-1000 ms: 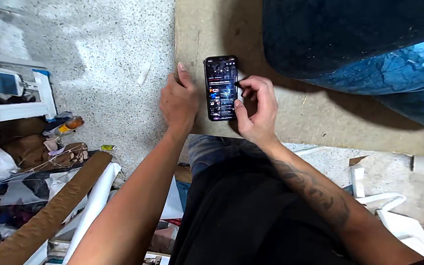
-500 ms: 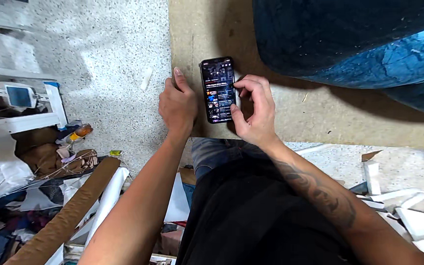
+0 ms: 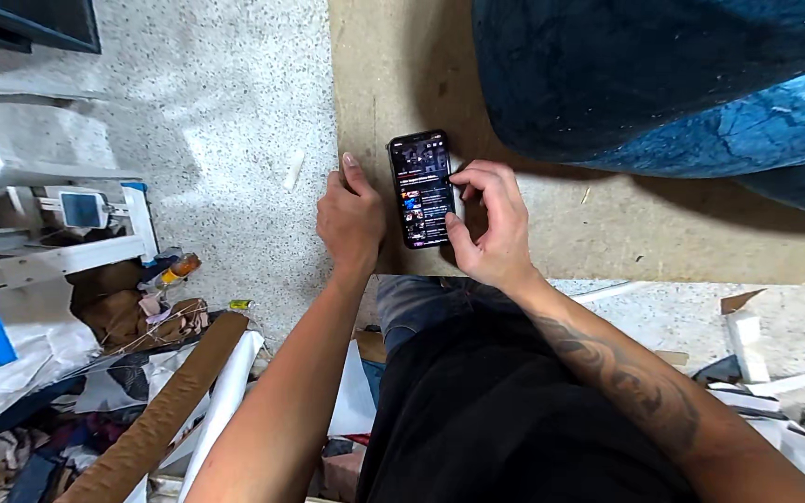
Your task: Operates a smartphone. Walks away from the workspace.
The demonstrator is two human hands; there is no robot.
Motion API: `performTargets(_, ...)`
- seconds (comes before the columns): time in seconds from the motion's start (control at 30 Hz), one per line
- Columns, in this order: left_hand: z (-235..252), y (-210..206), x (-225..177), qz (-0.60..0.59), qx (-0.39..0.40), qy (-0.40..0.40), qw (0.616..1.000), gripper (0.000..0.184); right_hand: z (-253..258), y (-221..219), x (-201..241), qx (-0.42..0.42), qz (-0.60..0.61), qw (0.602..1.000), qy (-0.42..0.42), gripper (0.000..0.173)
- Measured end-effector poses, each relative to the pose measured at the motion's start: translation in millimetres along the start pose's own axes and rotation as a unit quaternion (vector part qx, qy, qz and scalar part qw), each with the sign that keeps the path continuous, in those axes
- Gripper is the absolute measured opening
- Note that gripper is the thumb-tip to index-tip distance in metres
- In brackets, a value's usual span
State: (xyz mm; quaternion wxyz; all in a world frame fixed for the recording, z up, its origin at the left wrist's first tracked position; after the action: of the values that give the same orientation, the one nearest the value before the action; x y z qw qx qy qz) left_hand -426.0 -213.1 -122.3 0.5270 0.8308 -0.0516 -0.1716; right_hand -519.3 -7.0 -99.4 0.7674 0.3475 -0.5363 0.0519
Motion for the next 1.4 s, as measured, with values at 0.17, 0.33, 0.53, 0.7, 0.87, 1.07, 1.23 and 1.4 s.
performTargets(0.17, 0, 0, 1, -0.003, -0.008, -0.002, 1.0, 0.07, 1, 0, 1, -0.002, 0.008, 1.0, 0.003, 0.042)
performTargets(0.33, -1, 1, 0, -0.001, -0.007, -0.001, 1.0, 0.07, 0, 1, 1, -0.005, 0.012, 1.0, 0.005, 0.042)
performTargets(0.53, 0, 0, 1, -0.002, -0.007, 0.001, 1.0, 0.07, -1, 10, -4, -0.063, 0.041, 0.997, -0.006, 0.03)
performTargets(0.7, 1, 1, 0, -0.007, -0.003, -0.005, 1.0, 0.07, 0, 8, -4, -0.047, 0.05, 0.998, -0.004, 0.034)
performTargets(0.87, 1, 2, 0, -0.002, -0.004, -0.002, 1.0, 0.071, 7, -5, 3, 0.009, -0.054, 0.998, -0.012, 0.046)
performTargets(1.07, 2, 3, 1, 0.001, 0.01, 0.009, 1.0, 0.072, 11, -24, 5, 0.072, -0.205, 0.976, -0.011, 0.062)
performTargets(1.23, -1, 4, 2, -0.004, 0.023, 0.011, 1.0, 0.071, 10, -27, 7, 0.12, -0.23, 0.964, -0.05, 0.064)
performTargets(1.4, 1, 6, 1, 0.0, 0.025, 0.012, 1.0, 0.069, 11, -23, 6, 0.083, -0.194, 0.976, -0.049, 0.071)
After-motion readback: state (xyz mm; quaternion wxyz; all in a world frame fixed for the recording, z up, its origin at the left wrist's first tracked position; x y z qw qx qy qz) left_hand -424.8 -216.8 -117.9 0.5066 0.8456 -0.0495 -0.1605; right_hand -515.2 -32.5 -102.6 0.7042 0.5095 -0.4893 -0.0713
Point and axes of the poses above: each hand's wrist, its own z-axis towards the middle knuckle, its own y-axis out of the back of the hand, x = y × z, the point moved 7 cm from there along z, towards the middle knuckle
